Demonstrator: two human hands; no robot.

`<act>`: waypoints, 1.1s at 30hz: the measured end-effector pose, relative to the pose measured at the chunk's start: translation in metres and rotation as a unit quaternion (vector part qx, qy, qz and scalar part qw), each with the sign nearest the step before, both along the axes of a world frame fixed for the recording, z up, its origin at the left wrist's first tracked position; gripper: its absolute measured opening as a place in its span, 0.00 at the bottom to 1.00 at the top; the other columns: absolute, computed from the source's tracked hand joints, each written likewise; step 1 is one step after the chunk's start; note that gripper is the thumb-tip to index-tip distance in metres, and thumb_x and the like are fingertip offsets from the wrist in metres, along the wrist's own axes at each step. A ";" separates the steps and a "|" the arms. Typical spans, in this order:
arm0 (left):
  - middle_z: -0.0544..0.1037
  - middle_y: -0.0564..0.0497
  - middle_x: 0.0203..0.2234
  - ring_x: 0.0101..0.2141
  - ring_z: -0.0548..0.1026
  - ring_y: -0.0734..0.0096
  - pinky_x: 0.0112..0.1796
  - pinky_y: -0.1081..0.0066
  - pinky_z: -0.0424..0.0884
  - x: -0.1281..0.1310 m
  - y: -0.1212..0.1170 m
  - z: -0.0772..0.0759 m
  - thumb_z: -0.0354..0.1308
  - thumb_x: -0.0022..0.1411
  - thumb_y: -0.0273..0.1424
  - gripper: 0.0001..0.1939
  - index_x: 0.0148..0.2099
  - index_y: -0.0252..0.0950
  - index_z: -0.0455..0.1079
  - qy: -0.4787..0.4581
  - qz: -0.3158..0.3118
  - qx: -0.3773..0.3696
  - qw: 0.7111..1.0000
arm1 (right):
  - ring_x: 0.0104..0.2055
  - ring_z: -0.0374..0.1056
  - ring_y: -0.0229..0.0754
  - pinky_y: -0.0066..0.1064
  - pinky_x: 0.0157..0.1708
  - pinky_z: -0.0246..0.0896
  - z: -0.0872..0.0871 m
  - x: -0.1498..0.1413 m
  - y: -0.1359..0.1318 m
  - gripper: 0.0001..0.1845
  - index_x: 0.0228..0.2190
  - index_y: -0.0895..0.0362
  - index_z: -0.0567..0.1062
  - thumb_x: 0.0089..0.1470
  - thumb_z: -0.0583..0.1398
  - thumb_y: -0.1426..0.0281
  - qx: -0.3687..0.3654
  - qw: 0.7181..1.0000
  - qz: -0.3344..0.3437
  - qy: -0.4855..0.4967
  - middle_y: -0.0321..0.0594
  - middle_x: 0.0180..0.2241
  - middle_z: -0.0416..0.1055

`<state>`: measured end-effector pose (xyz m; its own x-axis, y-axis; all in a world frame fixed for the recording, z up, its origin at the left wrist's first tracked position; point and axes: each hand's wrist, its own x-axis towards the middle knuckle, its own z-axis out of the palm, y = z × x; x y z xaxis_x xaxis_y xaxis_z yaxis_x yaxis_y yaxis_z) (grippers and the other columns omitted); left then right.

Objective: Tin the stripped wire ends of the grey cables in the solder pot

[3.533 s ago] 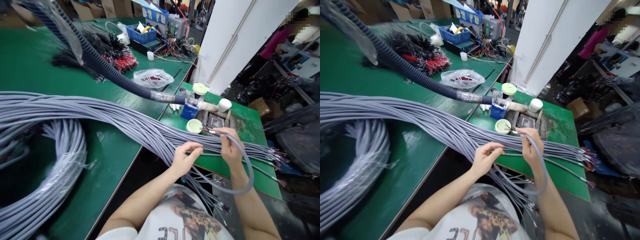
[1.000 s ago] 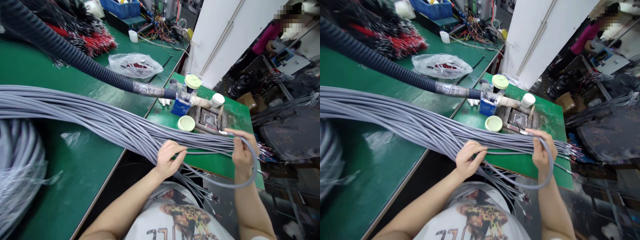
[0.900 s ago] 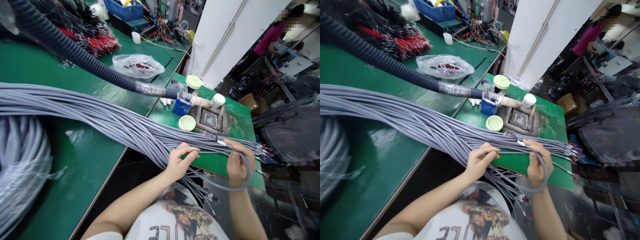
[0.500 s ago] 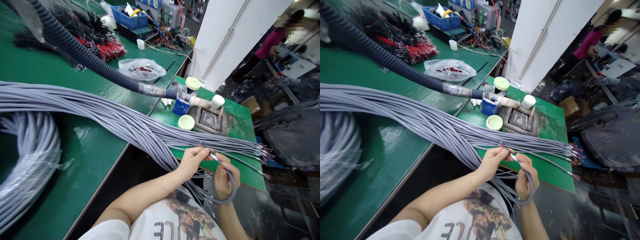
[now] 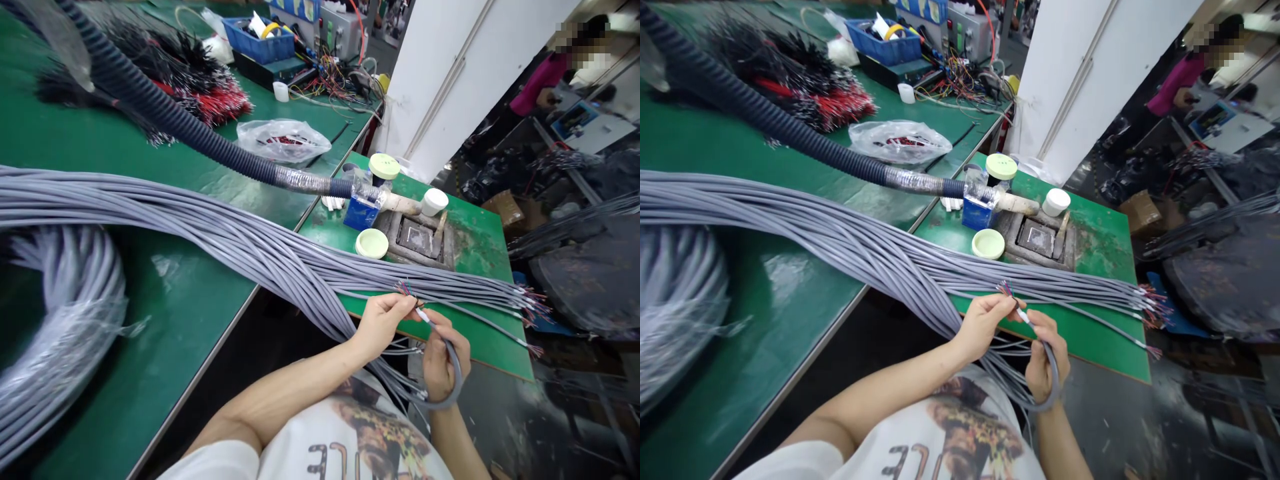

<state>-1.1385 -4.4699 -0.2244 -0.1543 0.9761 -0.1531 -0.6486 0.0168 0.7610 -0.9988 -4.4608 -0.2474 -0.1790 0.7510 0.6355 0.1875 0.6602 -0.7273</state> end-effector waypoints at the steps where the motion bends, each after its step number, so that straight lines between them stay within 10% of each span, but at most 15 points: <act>1: 0.77 0.49 0.22 0.26 0.70 0.74 0.34 0.72 0.66 0.000 0.000 -0.001 0.63 0.53 0.42 0.17 0.26 0.31 0.75 -0.010 -0.004 0.002 1.000 | 0.46 0.71 0.53 0.57 0.42 0.67 0.001 0.000 0.000 0.12 0.43 0.47 0.68 0.58 0.52 0.70 0.004 1.000 -0.005 -0.012 0.44 0.44 0.72; 9: 0.74 0.52 0.24 0.26 0.67 0.78 0.32 0.74 0.63 0.003 0.003 -0.007 0.67 0.49 0.39 0.14 0.30 0.32 0.76 -0.050 -0.004 -0.019 0.999 | 0.52 0.66 0.51 0.55 0.45 0.67 0.008 0.004 -0.003 0.27 0.52 0.42 0.65 0.54 0.54 0.78 0.080 0.982 0.010 -0.170 0.40 0.51 0.70; 15: 0.70 0.51 0.17 0.21 0.67 0.77 0.28 0.73 0.64 0.018 0.002 -0.009 0.64 0.51 0.43 0.20 0.21 0.31 0.72 -0.213 -0.193 -0.078 0.955 | 0.47 0.69 0.50 0.51 0.43 0.69 0.001 0.028 -0.026 0.26 0.48 0.38 0.69 0.50 0.58 0.76 0.111 0.968 -0.012 -0.222 0.36 0.46 0.70; 20: 0.78 0.44 0.28 0.27 0.72 0.71 0.31 0.70 0.67 0.029 -0.007 -0.013 0.52 0.61 0.48 0.25 0.40 0.30 0.75 0.083 -0.324 0.026 0.942 | 0.42 0.71 0.51 0.54 0.44 0.66 -0.013 0.120 -0.062 0.20 0.43 0.45 0.70 0.48 0.59 0.75 0.084 0.944 -0.084 -0.309 0.38 0.38 0.73; 22: 0.78 0.43 0.37 0.37 0.72 0.65 0.39 0.65 0.68 0.021 -0.004 -0.014 0.53 0.62 0.43 0.20 0.48 0.34 0.73 0.328 -0.258 0.138 0.898 | 0.38 0.71 0.52 0.50 0.39 0.67 -0.021 0.160 -0.080 0.14 0.41 0.49 0.72 0.50 0.58 0.71 -0.016 0.896 -0.176 -0.406 0.41 0.34 0.74; 25: 0.75 0.43 0.46 0.45 0.69 0.60 0.46 0.60 0.64 0.007 0.007 -0.016 0.50 0.65 0.35 0.17 0.53 0.36 0.69 0.614 -0.135 0.201 0.751 | 0.34 0.72 0.48 0.44 0.36 0.67 -0.032 0.188 -0.100 0.19 0.49 0.55 0.68 0.56 0.53 0.67 -0.231 0.823 -0.246 -0.457 0.44 0.35 0.74; 29: 0.73 0.42 0.46 0.45 0.68 0.56 0.42 0.59 0.64 0.008 0.025 -0.023 0.51 0.64 0.34 0.17 0.54 0.35 0.67 0.770 -0.096 0.166 0.609 | 0.35 0.71 0.43 0.36 0.39 0.68 -0.034 0.151 -0.097 0.21 0.51 0.55 0.65 0.58 0.53 0.61 -0.412 0.857 -0.155 -0.266 0.42 0.35 0.74; 33: 0.74 0.43 0.36 0.39 0.71 0.58 0.40 0.63 0.66 0.023 0.039 -0.024 0.54 0.62 0.34 0.11 0.43 0.33 0.70 0.793 -0.144 0.154 0.571 | 0.28 0.71 0.39 0.31 0.28 0.68 -0.026 0.091 -0.064 0.20 0.47 0.57 0.68 0.56 0.57 0.59 -0.522 0.853 0.005 -0.011 0.42 0.32 0.73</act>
